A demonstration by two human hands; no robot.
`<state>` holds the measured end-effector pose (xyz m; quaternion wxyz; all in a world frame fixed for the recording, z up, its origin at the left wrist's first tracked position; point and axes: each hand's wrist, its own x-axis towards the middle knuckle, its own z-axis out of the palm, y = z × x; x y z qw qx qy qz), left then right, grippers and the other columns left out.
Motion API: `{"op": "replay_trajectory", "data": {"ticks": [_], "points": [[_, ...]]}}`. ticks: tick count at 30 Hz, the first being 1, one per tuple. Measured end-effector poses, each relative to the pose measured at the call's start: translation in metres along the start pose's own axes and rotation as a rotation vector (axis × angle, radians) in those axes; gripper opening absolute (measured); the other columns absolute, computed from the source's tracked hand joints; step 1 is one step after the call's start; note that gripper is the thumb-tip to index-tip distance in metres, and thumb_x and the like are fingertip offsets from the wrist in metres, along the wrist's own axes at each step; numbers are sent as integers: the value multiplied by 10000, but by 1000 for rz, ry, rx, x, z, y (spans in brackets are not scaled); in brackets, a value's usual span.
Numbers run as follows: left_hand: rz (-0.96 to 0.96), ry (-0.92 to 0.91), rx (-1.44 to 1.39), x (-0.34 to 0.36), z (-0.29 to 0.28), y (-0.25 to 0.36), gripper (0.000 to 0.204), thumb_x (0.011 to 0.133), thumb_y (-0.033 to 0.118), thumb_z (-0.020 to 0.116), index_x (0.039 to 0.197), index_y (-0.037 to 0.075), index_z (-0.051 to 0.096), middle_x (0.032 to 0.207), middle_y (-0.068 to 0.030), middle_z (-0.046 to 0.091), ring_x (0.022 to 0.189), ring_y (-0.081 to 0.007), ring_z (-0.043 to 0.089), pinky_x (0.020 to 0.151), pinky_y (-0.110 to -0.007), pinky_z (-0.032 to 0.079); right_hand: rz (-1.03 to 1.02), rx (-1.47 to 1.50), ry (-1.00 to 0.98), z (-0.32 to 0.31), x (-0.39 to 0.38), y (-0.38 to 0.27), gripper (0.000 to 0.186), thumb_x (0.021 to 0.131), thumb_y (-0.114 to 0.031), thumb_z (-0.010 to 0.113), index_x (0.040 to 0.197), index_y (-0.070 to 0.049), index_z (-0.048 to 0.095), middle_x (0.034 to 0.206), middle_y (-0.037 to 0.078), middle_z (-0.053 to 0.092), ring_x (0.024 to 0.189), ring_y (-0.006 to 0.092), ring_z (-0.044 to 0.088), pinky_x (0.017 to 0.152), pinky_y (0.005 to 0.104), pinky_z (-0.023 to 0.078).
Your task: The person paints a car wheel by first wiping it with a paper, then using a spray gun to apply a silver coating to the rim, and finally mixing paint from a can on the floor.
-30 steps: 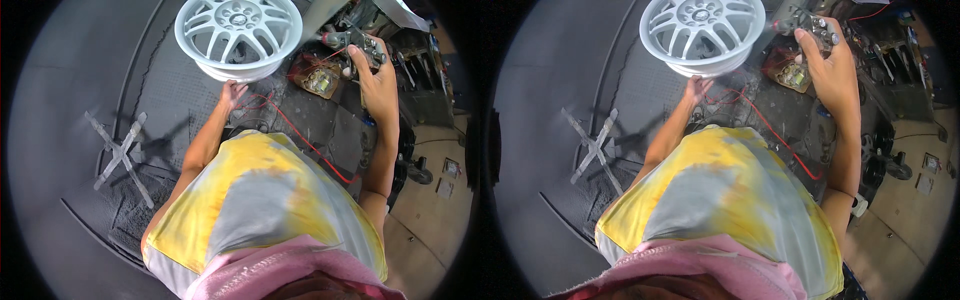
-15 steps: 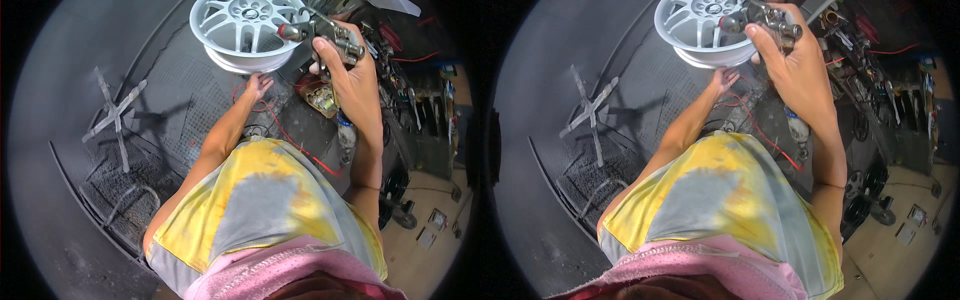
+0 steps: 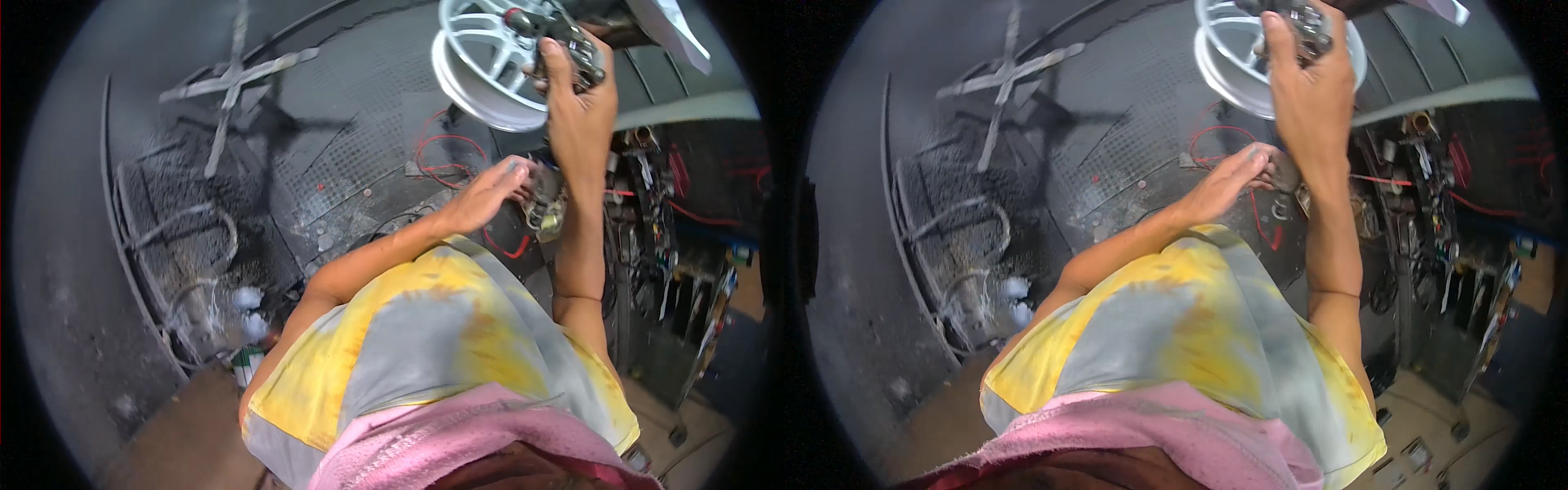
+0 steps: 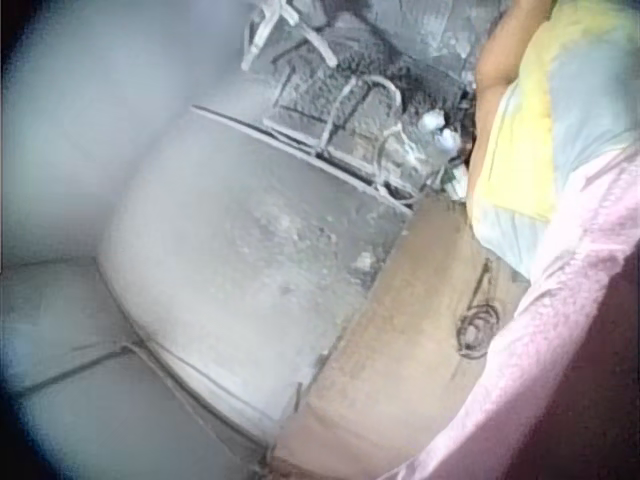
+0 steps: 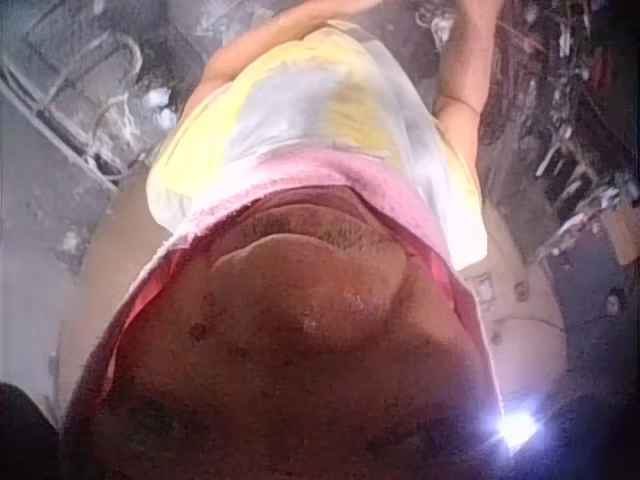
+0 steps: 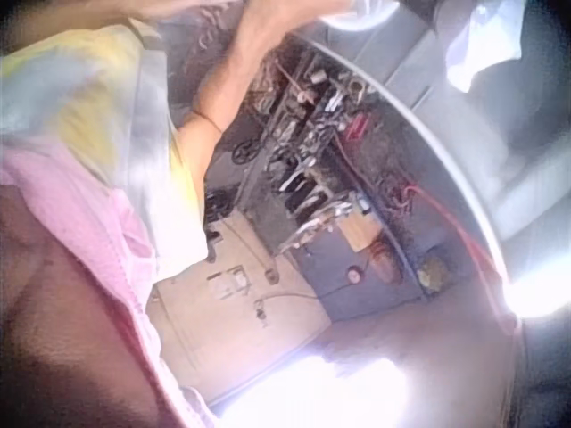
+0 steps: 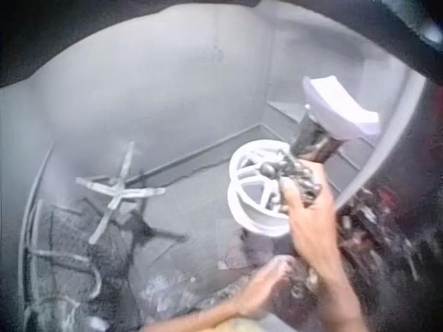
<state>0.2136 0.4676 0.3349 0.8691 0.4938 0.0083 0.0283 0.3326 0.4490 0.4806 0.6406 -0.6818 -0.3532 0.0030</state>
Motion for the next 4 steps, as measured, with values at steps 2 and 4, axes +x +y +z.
{"op": "replay_trajectory", "data": {"ticks": [2,4], "points": [[66,408,96,-41,1,2,498,1154,380,360,1432,-12,490,1393,-113,542,1322,-182,491,1139,-343,392,37,-59,-107,58,-12,-19,281,1037,-148,636,1288,-29,589,960,33,686,812,112,661,715,261,545],[124,675,127,-70,-2,4,500,1156,377,356,1440,-17,478,1393,-106,528,1329,-184,472,1154,-342,371,233,98,-301,101,-31,-54,312,1060,-107,576,1363,-38,547,936,19,673,761,107,599,689,265,514]]}}
